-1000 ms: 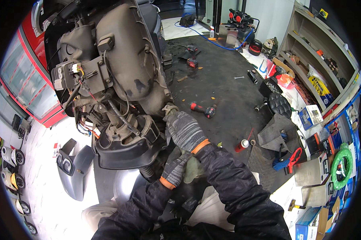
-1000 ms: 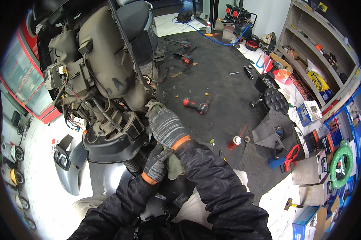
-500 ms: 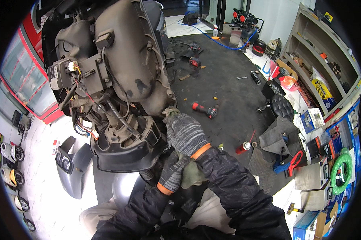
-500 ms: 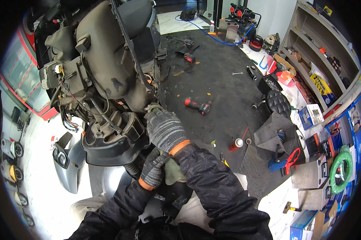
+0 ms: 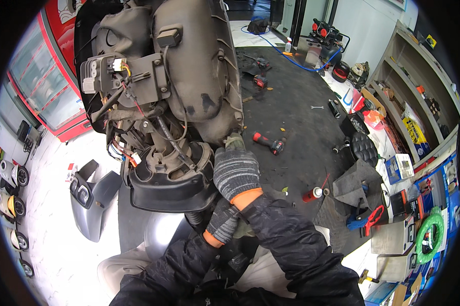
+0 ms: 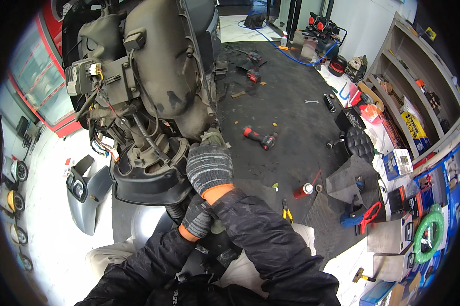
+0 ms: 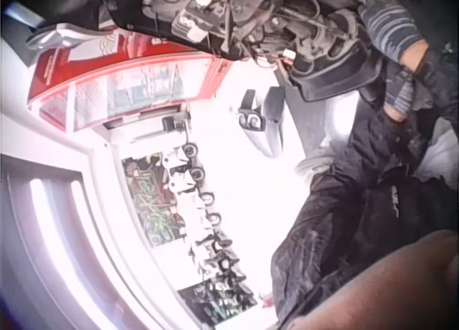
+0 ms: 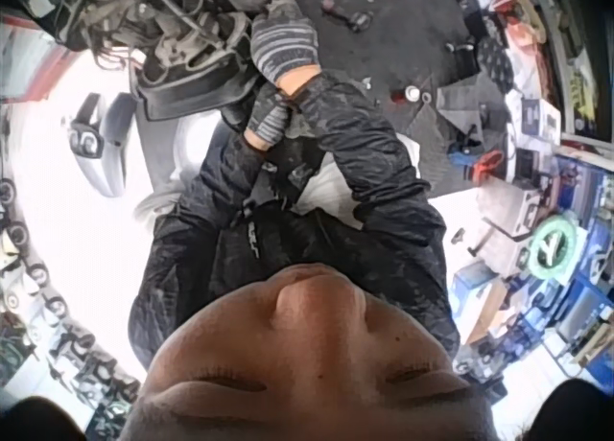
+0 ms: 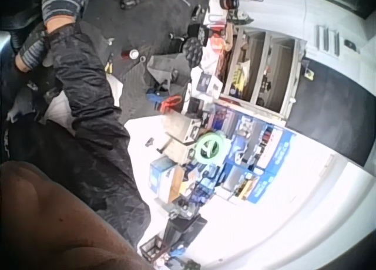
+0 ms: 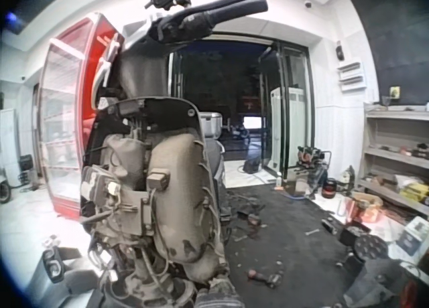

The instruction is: The person works on the exposed rear section of a scooter, wiping the frame and components with a cloth, then using a screwdriver to tighten fasteners and adjust parts within the wiring harness area. The person repeatedly wipes and adjusts components around the seat and rear bodywork.

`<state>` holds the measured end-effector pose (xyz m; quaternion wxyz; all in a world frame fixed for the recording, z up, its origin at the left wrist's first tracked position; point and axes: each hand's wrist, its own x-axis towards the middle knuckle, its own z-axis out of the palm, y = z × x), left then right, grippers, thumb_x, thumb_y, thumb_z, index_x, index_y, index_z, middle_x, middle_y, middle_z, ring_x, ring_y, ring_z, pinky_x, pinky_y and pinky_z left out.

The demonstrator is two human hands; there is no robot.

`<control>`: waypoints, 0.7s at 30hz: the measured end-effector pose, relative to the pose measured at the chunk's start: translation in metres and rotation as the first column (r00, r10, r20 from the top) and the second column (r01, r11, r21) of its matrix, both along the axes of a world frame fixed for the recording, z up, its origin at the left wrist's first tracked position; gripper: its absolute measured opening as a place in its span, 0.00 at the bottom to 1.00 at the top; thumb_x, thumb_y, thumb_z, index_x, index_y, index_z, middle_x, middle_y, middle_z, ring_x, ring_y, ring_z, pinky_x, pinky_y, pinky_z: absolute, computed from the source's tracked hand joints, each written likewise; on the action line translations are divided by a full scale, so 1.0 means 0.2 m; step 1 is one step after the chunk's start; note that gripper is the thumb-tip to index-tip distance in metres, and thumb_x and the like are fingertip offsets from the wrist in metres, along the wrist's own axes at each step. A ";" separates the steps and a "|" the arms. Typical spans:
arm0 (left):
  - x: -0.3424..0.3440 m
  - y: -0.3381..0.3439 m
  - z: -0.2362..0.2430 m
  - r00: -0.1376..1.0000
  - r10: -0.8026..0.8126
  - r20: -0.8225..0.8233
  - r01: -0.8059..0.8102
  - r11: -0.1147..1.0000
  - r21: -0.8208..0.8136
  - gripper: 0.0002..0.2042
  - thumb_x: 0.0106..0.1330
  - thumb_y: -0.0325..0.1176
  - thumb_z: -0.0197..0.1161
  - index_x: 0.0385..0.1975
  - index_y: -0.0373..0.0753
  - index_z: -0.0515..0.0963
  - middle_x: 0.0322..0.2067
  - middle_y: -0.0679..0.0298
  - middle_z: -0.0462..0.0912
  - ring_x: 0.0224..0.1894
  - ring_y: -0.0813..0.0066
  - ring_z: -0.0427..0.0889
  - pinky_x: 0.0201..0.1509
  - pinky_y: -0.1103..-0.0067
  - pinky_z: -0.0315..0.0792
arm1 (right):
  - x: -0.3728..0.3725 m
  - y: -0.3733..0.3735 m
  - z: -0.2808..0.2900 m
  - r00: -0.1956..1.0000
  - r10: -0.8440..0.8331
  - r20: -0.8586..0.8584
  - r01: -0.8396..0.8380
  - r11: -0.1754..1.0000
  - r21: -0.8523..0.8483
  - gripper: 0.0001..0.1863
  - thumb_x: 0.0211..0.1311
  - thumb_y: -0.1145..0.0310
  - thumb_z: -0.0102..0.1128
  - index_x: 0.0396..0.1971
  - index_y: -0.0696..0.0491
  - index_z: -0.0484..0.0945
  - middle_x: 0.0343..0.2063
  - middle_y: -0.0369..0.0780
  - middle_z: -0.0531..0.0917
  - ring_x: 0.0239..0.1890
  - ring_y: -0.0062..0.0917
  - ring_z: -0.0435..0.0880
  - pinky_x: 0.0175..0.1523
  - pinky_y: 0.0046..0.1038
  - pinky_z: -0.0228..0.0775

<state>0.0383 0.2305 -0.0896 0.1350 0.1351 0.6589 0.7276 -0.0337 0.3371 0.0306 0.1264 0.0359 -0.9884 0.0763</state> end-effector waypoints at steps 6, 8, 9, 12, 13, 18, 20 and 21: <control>0.02 -0.03 0.07 0.994 -0.113 0.000 0.113 0.993 -0.031 0.28 0.76 0.45 0.61 0.68 0.33 0.69 0.65 0.54 0.76 0.67 0.62 0.75 0.71 0.69 0.69 | 0.02 0.00 -0.01 1.000 -0.020 0.015 0.021 0.995 -0.094 0.11 0.61 0.66 0.57 0.38 0.54 0.85 0.32 0.46 0.88 0.38 0.40 0.89 0.40 0.43 0.80; 0.02 -0.03 0.09 0.998 -0.064 -0.019 0.063 0.996 -0.063 0.26 0.77 0.41 0.60 0.69 0.33 0.69 0.65 0.52 0.76 0.67 0.62 0.74 0.71 0.69 0.68 | 0.02 0.00 -0.02 0.999 -0.034 -0.014 0.033 0.996 -0.079 0.11 0.61 0.66 0.57 0.38 0.54 0.85 0.34 0.47 0.88 0.40 0.40 0.89 0.42 0.43 0.80; 0.02 -0.04 0.09 0.994 -0.100 0.039 0.100 0.995 -0.011 0.26 0.77 0.41 0.60 0.68 0.33 0.69 0.65 0.53 0.76 0.66 0.62 0.75 0.71 0.69 0.68 | 0.01 0.00 -0.04 0.999 -0.047 -0.021 0.046 0.997 -0.065 0.11 0.61 0.67 0.57 0.38 0.53 0.84 0.35 0.47 0.88 0.40 0.40 0.89 0.42 0.42 0.80; 0.01 -0.01 0.07 0.995 -0.094 0.029 0.089 0.984 0.157 0.22 0.76 0.36 0.61 0.65 0.33 0.72 0.62 0.55 0.79 0.64 0.64 0.77 0.69 0.71 0.70 | -0.03 0.03 -0.06 0.989 -0.117 -0.095 0.112 0.992 -0.052 0.10 0.61 0.68 0.56 0.38 0.53 0.83 0.36 0.47 0.88 0.41 0.41 0.88 0.44 0.42 0.80; 0.00 -0.01 0.07 0.992 -0.095 0.087 0.079 0.983 0.167 0.21 0.76 0.34 0.61 0.65 0.33 0.73 0.62 0.55 0.79 0.64 0.65 0.77 0.69 0.72 0.70 | -0.02 0.05 -0.06 0.982 -0.149 -0.117 0.144 0.988 -0.048 0.09 0.62 0.68 0.56 0.38 0.53 0.83 0.36 0.47 0.87 0.40 0.41 0.87 0.44 0.42 0.80; -0.03 0.03 0.04 0.989 -0.101 0.111 0.101 0.995 0.005 0.19 0.75 0.31 0.60 0.63 0.33 0.74 0.56 0.57 0.81 0.58 0.69 0.79 0.64 0.75 0.73 | -0.04 0.12 -0.07 0.996 -0.002 -0.089 0.005 0.999 0.033 0.09 0.62 0.68 0.57 0.38 0.52 0.83 0.33 0.46 0.87 0.39 0.41 0.87 0.43 0.42 0.80; 0.01 0.05 0.05 0.997 -0.067 0.031 0.066 0.997 0.033 0.19 0.76 0.34 0.60 0.62 0.33 0.74 0.54 0.56 0.82 0.55 0.69 0.79 0.62 0.75 0.73 | 0.00 0.13 -0.07 0.993 0.072 -0.093 -0.062 0.992 0.110 0.09 0.63 0.66 0.58 0.38 0.52 0.83 0.33 0.46 0.87 0.39 0.41 0.87 0.43 0.41 0.80; 0.04 0.07 0.05 0.999 -0.015 -0.037 0.020 0.992 0.126 0.18 0.76 0.34 0.60 0.61 0.34 0.75 0.53 0.56 0.82 0.54 0.69 0.79 0.62 0.75 0.73 | 0.01 0.12 -0.08 0.986 0.138 -0.098 -0.123 0.982 0.147 0.09 0.63 0.65 0.58 0.38 0.52 0.83 0.33 0.46 0.87 0.38 0.41 0.87 0.43 0.41 0.80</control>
